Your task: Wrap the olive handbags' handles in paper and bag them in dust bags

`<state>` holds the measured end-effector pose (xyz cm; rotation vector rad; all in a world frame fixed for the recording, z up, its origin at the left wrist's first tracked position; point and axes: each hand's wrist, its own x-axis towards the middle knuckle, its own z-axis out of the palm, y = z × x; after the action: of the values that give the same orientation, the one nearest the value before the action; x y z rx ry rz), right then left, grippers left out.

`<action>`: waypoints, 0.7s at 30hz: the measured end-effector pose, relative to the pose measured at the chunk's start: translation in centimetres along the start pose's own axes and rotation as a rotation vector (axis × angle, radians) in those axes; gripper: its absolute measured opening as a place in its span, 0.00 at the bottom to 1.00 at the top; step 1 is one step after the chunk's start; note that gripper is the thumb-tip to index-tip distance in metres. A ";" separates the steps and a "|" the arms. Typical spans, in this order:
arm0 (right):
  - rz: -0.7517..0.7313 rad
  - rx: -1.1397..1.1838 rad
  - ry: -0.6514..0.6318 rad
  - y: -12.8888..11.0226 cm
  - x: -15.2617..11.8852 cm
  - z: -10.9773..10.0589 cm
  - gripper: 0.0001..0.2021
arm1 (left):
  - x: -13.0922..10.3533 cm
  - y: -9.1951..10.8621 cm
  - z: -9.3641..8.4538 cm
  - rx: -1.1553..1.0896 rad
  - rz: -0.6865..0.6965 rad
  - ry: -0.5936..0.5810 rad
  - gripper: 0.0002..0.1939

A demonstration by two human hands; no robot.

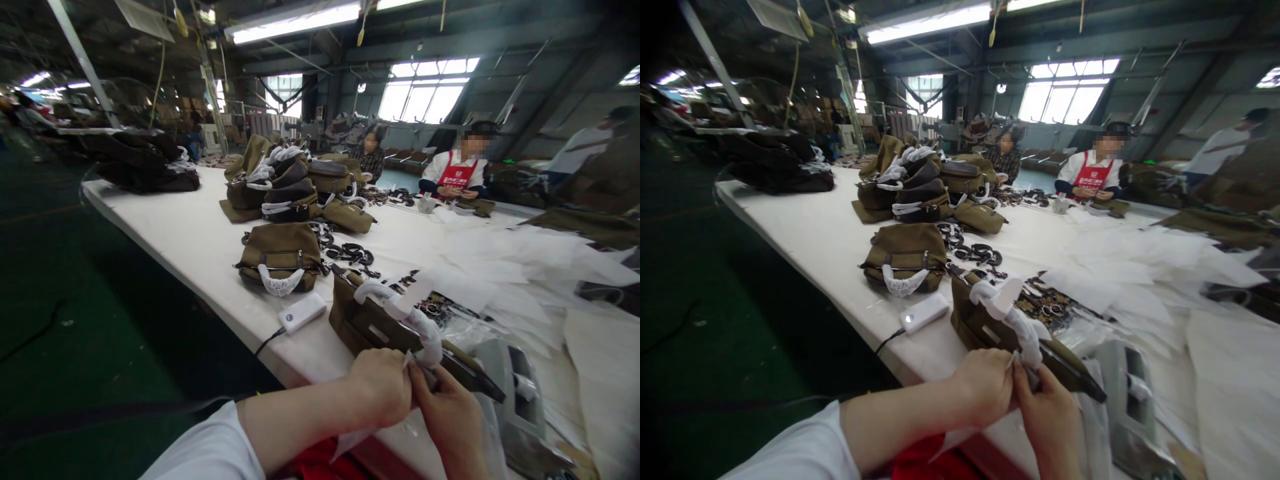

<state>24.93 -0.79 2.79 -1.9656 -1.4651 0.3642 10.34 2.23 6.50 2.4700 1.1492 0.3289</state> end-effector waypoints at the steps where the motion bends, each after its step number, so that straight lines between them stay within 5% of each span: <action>1: -0.018 0.034 -0.025 0.0 0.0 -0.1 0.25 | 0.0 0.2 0.0 0.033 0.008 -0.006 0.20; 7: -0.155 0.194 -0.155 -0.2 -0.6 -1.0 0.20 | 0.3 1.0 -0.2 0.187 0.058 -0.060 0.16; 13: -0.133 0.296 -0.259 -1.0 -1.2 -1.9 0.20 | 0.3 1.5 0.6 0.266 0.125 -0.088 0.16; 21: -0.105 0.216 -0.252 -0.6 -0.5 -1.6 0.20 | -1.1 2.9 2.3 0.208 -0.137 0.015 0.20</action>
<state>25.20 -1.70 4.31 -1.7109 -1.6038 0.7135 12.45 -0.93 5.70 2.5497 1.4151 0.1971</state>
